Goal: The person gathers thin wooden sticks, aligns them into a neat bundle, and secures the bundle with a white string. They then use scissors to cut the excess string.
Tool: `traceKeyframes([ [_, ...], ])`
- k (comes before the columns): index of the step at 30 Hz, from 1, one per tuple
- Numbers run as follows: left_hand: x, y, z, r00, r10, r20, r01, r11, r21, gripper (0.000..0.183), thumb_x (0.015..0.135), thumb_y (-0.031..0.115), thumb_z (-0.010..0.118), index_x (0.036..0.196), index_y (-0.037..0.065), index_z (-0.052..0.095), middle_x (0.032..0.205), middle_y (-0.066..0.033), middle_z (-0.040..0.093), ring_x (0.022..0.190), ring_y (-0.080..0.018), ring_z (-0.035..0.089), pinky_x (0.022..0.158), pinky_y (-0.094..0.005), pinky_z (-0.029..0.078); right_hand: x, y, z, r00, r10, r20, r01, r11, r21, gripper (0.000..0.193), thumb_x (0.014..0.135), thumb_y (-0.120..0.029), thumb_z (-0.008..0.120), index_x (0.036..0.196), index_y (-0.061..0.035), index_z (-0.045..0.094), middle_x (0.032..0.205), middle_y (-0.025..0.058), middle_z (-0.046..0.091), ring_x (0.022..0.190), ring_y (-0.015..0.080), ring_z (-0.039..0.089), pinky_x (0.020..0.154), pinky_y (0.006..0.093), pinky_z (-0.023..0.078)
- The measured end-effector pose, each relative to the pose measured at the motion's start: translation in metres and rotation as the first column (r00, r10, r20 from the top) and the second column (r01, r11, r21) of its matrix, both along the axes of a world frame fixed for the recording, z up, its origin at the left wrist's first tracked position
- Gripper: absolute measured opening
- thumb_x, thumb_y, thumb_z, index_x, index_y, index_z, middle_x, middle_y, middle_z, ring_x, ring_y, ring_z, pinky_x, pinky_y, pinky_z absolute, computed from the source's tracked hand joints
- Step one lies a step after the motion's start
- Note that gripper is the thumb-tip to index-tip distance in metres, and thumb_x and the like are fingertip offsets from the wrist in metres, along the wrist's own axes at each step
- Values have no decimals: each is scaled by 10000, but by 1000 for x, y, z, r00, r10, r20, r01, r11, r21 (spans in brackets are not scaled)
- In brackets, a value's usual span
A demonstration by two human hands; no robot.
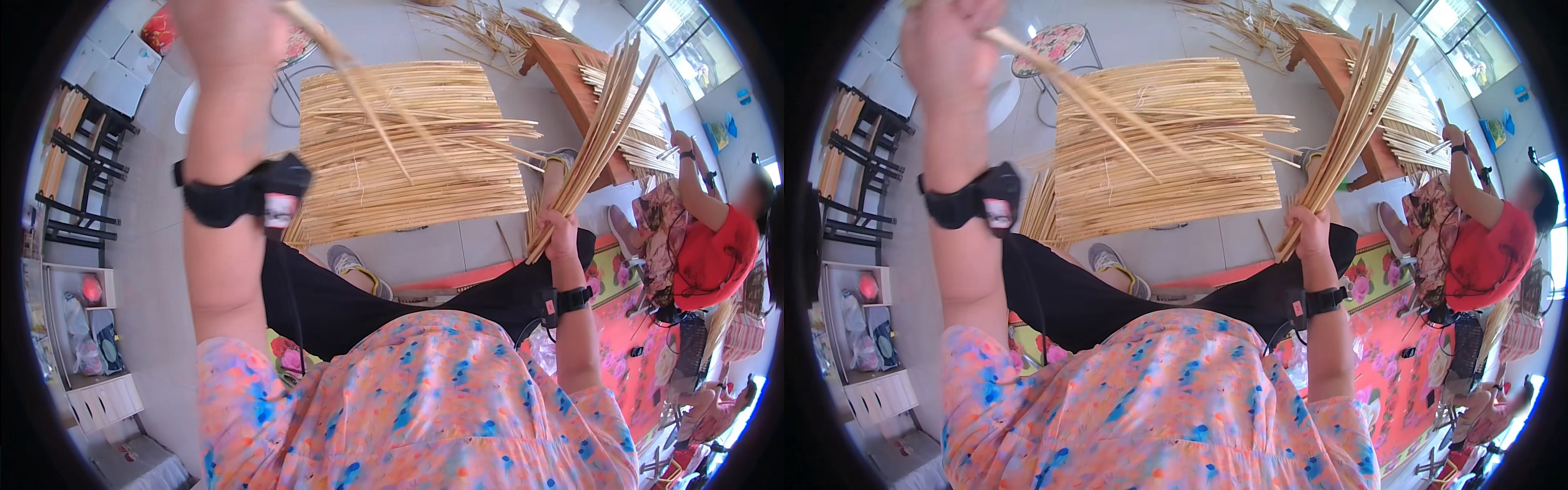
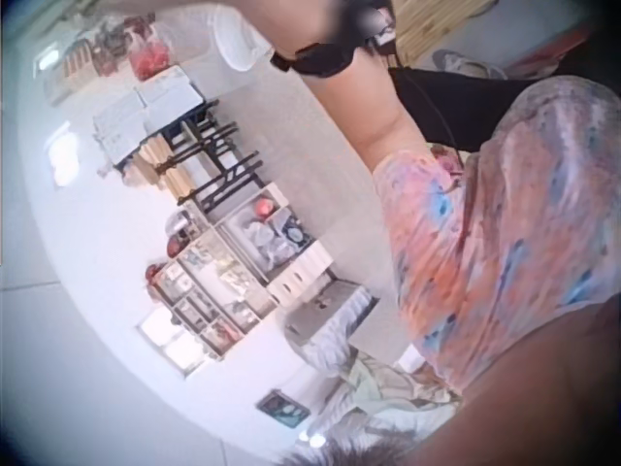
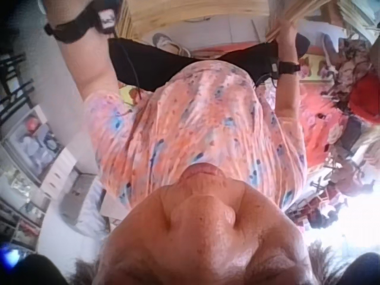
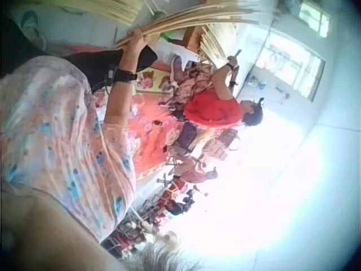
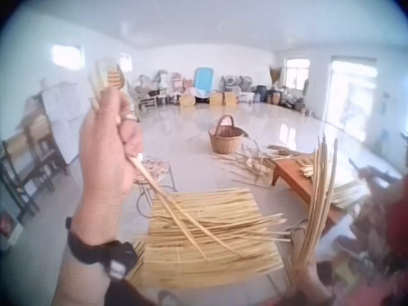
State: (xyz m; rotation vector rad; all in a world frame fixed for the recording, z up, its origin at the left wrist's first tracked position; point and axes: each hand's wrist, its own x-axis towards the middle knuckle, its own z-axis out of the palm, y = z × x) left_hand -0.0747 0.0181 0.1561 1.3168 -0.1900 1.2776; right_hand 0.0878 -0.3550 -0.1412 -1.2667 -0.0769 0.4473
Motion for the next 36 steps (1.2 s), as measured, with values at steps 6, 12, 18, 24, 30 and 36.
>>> traceKeyframes([
  [6,51,-52,-50,979,-166,-116,164,986,-25,249,1015,276,539,892,62,510,659,38,432,454,-49,393,387,-202,331,-14,25,26,974,174,146,-174,985,-16,214,731,12,584,914,-42,487,683,44,465,560,156,465,534,279,402],
  [12,39,-43,-17,994,-103,-17,104,991,80,275,1021,311,523,894,68,534,587,57,401,432,-44,371,389,-197,311,-18,23,38,975,169,146,-169,986,-9,229,734,-6,588,930,-50,480,672,44,461,567,155,457,549,287,401],
  [18,66,-47,-64,937,-198,-286,240,964,118,250,1011,295,545,946,54,559,587,31,467,449,-59,449,407,-193,369,-20,24,35,989,129,67,-134,988,74,229,743,5,577,937,-57,473,694,43,462,572,155,443,556,290,394],
  [24,70,-46,-142,878,-67,-474,96,995,37,325,988,301,561,815,28,597,643,3,488,593,-68,458,554,-254,365,-26,28,40,990,120,78,-130,982,135,220,725,47,559,926,-23,506,670,55,497,573,153,477,551,288,392],
  [30,23,10,-149,513,350,-784,-206,937,283,392,940,381,611,801,18,662,650,-22,569,595,-125,537,574,-311,441,-20,6,33,983,124,132,-128,991,28,179,733,15,572,889,-35,501,682,44,468,571,148,455,557,288,400],
  [36,-13,30,-152,793,33,-608,-259,922,-287,259,928,247,648,880,-7,655,716,-75,646,616,-115,612,545,-225,491,-28,4,32,996,56,69,-64,993,104,176,725,25,567,882,-28,507,674,47,482,569,148,469,549,280,391],
])
